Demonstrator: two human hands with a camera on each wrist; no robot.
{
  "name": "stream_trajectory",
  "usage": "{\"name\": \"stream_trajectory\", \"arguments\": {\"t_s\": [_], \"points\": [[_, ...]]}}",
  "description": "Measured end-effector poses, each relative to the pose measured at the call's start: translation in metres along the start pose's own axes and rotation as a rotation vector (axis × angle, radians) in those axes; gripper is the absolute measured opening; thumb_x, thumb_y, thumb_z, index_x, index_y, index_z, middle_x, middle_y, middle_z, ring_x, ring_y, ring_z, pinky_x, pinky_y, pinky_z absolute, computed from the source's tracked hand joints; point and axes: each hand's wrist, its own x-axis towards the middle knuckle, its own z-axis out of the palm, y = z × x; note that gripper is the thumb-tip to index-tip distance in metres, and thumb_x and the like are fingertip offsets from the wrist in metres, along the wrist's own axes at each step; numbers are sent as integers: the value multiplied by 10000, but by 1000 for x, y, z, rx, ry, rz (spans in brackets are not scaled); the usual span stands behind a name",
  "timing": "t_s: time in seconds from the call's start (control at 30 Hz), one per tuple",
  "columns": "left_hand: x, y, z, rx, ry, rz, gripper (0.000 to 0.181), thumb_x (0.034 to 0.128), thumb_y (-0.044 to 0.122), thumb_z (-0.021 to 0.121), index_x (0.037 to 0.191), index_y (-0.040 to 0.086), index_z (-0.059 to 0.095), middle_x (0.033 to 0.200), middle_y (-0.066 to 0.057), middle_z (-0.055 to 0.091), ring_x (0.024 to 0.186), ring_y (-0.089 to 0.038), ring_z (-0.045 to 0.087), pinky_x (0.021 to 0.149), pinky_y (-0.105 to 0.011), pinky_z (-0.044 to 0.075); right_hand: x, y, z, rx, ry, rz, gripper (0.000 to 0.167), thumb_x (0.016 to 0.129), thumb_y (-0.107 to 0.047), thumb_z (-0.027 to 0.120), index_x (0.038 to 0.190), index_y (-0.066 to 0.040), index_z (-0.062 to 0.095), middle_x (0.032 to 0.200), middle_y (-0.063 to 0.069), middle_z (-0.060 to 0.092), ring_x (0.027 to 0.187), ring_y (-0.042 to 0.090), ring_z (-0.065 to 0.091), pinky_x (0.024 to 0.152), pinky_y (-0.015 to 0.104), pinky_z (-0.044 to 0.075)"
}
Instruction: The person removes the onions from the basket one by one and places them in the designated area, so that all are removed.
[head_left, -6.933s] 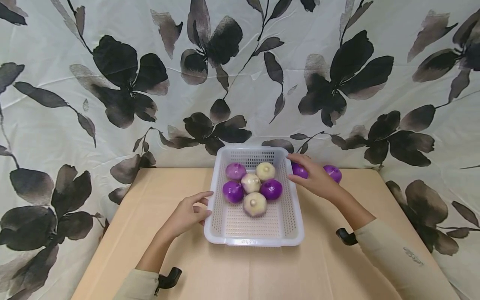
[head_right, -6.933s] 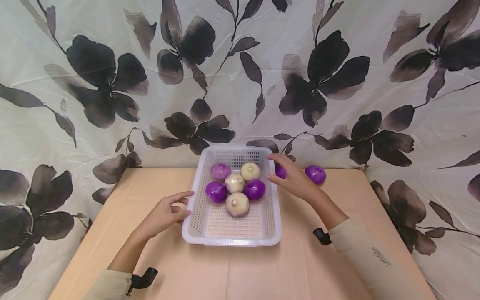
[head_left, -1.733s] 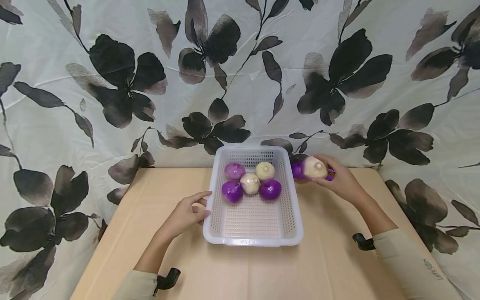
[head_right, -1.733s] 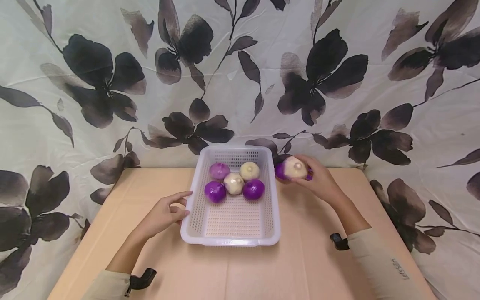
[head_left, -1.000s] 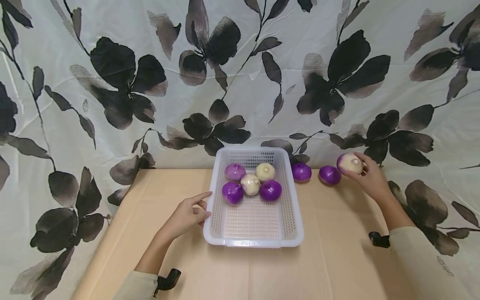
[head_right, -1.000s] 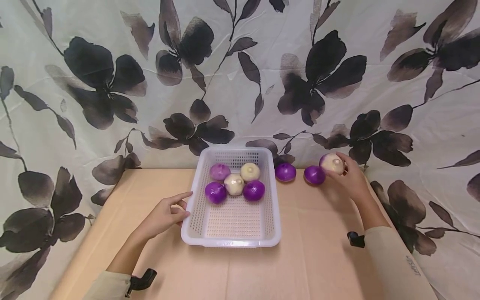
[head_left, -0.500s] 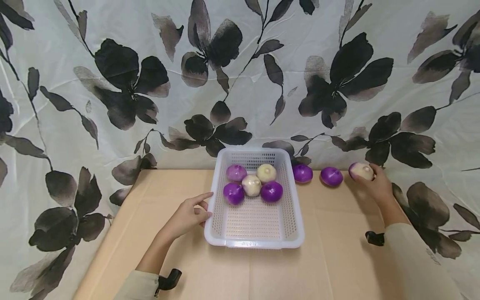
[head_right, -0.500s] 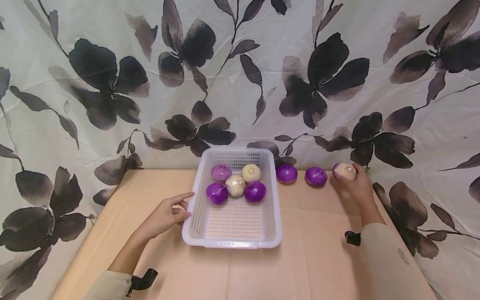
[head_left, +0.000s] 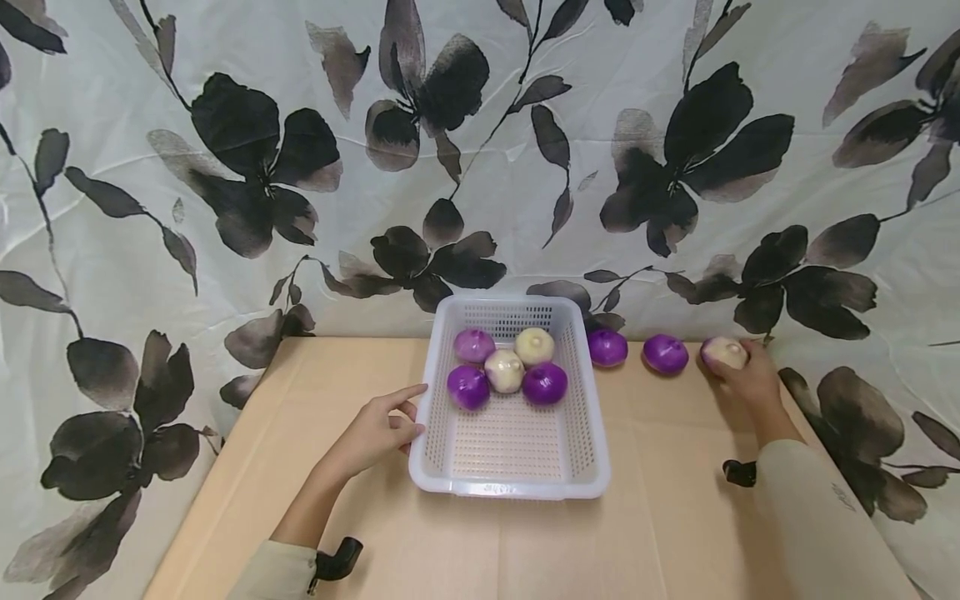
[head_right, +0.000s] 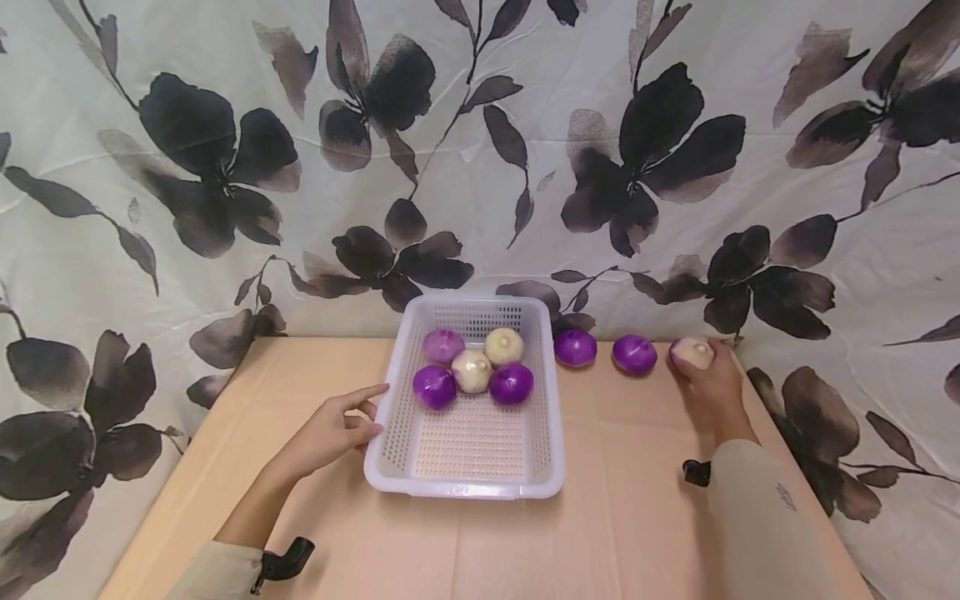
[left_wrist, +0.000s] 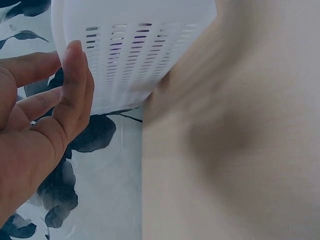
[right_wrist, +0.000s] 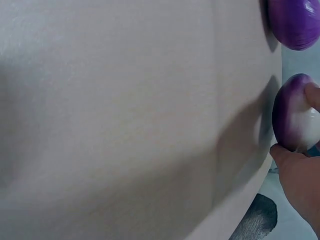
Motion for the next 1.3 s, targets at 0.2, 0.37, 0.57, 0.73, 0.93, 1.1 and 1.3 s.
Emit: {"name": "stream_trajectory", "arguments": {"t_s": [0.2,0.37,0.57,0.73,0.93,1.1,1.3], "points": [[-1,-1,-1,9,-9,-3,650,945,-10,654,1552,13,426,1094,-196,565,734,-178,700,696,-501,654,2,5,3,-45,-25,57,874,1034,-353,600,1596,101,108,1600,409,191,1452,605,243,1220,697,228],[0,-2,-2,13,-21,17,644,948,-7,653,1547,-18,417,1088,-207,561,729,-167,695,683,-491,653,1,6,2,-46,-35,87,864,1048,-369,558,1606,82,77,1608,399,184,1458,600,237,1225,695,221],[1,-1,-1,14,-16,3,647,947,-13,656,1551,5,424,1090,-200,562,736,-177,703,707,-540,646,0,7,1,-9,-49,82,872,1052,-358,547,1598,102,46,1604,416,163,1450,608,236,1226,701,209],[-1,-1,0,9,-16,1,648,946,-14,653,1553,18,427,1096,-200,564,748,-196,704,708,-533,647,0,10,2,-16,-46,42,859,1052,-350,546,1587,121,65,1581,437,187,1436,620,246,1221,705,213],[-1,-2,-2,12,-20,17,643,949,-14,653,1547,-16,418,1096,-213,563,750,-180,708,704,-532,646,2,12,4,-31,-38,38,859,1050,-373,547,1590,108,84,1575,432,210,1426,618,264,1208,714,229],[-1,-1,-1,15,-15,6,645,945,-15,655,1547,-7,423,1101,-215,567,760,-210,710,716,-559,640,1,10,2,-29,-56,70,888,1055,-408,526,1603,86,31,1597,422,162,1445,618,229,1216,722,203],[-2,0,-1,11,-12,-3,645,945,-12,656,1548,7,427,1104,-210,570,772,-224,713,717,-561,640,1,10,-1,-49,-61,53,852,1061,-367,517,1585,120,55,1575,441,177,1428,630,243,1203,730,216]]}}
